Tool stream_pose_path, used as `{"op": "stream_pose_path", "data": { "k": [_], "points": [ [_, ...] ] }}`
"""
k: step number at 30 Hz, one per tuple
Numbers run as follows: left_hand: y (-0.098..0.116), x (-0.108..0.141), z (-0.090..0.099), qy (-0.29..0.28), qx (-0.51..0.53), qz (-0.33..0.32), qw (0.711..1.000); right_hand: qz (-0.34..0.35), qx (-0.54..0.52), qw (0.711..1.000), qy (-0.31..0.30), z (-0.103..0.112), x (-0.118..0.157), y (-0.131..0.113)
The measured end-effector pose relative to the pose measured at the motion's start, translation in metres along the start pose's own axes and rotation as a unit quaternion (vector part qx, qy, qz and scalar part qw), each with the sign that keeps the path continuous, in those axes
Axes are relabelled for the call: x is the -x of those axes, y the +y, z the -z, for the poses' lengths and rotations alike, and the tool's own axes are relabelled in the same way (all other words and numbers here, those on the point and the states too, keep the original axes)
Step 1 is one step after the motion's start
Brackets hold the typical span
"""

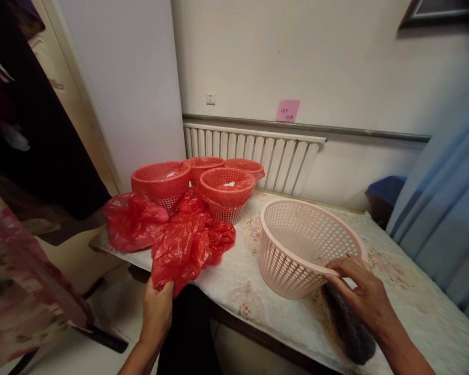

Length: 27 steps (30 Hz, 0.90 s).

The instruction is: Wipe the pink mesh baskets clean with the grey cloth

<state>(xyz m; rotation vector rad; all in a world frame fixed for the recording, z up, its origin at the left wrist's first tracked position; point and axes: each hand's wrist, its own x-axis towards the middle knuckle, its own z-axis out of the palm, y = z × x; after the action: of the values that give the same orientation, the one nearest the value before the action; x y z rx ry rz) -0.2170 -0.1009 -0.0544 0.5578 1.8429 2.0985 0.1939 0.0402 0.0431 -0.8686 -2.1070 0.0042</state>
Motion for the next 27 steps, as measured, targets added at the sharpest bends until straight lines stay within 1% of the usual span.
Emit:
{"op": "stream_pose_path", "data": {
  "k": [2, 3, 5, 6, 7, 8, 9, 11, 12, 13, 14, 15, 16, 17, 19, 21, 23, 24, 25, 27],
  "points": [
    [0.013, 0.010, -0.008, 0.001, 0.058, 0.007, 0.998, -0.024, -0.012, 0.998, 0.050, 0.005, 0.002, -0.011],
    [0.018, 0.015, -0.012, -0.007, 0.077, 0.005, 0.997, -0.051, -0.019, 0.995, 0.079, 0.007, 0.003, -0.020],
    [0.027, 0.025, -0.017, -0.020, 0.094, -0.010, 0.995, -0.129, -0.059, 0.983, 0.117, 0.006, 0.006, -0.044],
    [0.030, 0.031, -0.020, -0.023, 0.092, -0.018, 0.995, -0.182, -0.103, 0.971, 0.119, 0.002, 0.008, -0.058],
    [0.033, 0.038, -0.021, -0.024, 0.084, -0.027, 0.996, -0.225, -0.179, 0.952, 0.110, -0.004, 0.009, -0.072],
    [0.035, 0.045, -0.022, -0.030, 0.072, -0.034, 0.996, -0.261, -0.272, 0.922, 0.087, -0.012, 0.010, -0.085],
    [0.037, 0.053, -0.023, -0.041, 0.060, -0.044, 0.996, -0.288, -0.369, 0.881, 0.063, -0.022, 0.010, -0.098],
    [0.040, 0.069, -0.023, -0.090, 0.039, -0.071, 0.993, -0.323, -0.527, 0.787, 0.001, -0.043, 0.007, -0.121],
    [0.043, 0.076, -0.023, -0.123, 0.032, -0.092, 0.988, -0.333, -0.577, 0.745, -0.020, -0.054, 0.005, -0.131],
    [0.045, 0.083, -0.023, -0.166, 0.023, -0.106, 0.980, -0.336, -0.612, 0.715, -0.031, -0.063, 0.003, -0.139],
    [0.047, 0.089, -0.023, -0.202, 0.022, -0.106, 0.973, -0.337, -0.627, 0.701, -0.030, -0.071, 0.000, -0.145],
    [0.049, 0.094, -0.023, -0.226, 0.027, -0.097, 0.969, -0.341, -0.633, 0.694, -0.022, -0.077, -0.001, -0.150],
    [0.051, 0.097, -0.023, -0.239, 0.035, -0.079, 0.967, -0.348, -0.632, 0.692, -0.011, -0.081, -0.002, -0.153],
    [0.051, 0.099, -0.023, -0.238, 0.042, -0.061, 0.969, -0.358, -0.630, 0.689, 0.002, -0.084, -0.003, -0.155],
    [0.051, 0.099, -0.023, -0.205, 0.064, -0.024, 0.976, -0.381, -0.631, 0.675, 0.029, -0.086, -0.001, -0.153],
    [0.050, 0.093, -0.024, -0.162, 0.114, 0.031, 0.980, -0.395, -0.633, 0.662, 0.067, -0.082, 0.001, -0.147],
    [0.051, 0.085, -0.026, -0.133, 0.189, 0.102, 0.968, -0.396, -0.629, 0.660, 0.111, -0.075, 0.002, -0.139],
    [0.052, 0.082, -0.027, -0.136, 0.219, 0.130, 0.957, -0.395, -0.623, 0.662, 0.132, -0.071, 0.002, -0.136],
    [0.054, 0.079, -0.029, -0.152, 0.234, 0.146, 0.949, -0.394, -0.617, 0.665, 0.148, -0.066, 0.001, -0.132],
    [0.059, 0.075, -0.031, -0.205, 0.233, 0.157, 0.938, -0.398, -0.603, 0.671, 0.166, -0.058, 0.000, -0.126]
  ]
}}
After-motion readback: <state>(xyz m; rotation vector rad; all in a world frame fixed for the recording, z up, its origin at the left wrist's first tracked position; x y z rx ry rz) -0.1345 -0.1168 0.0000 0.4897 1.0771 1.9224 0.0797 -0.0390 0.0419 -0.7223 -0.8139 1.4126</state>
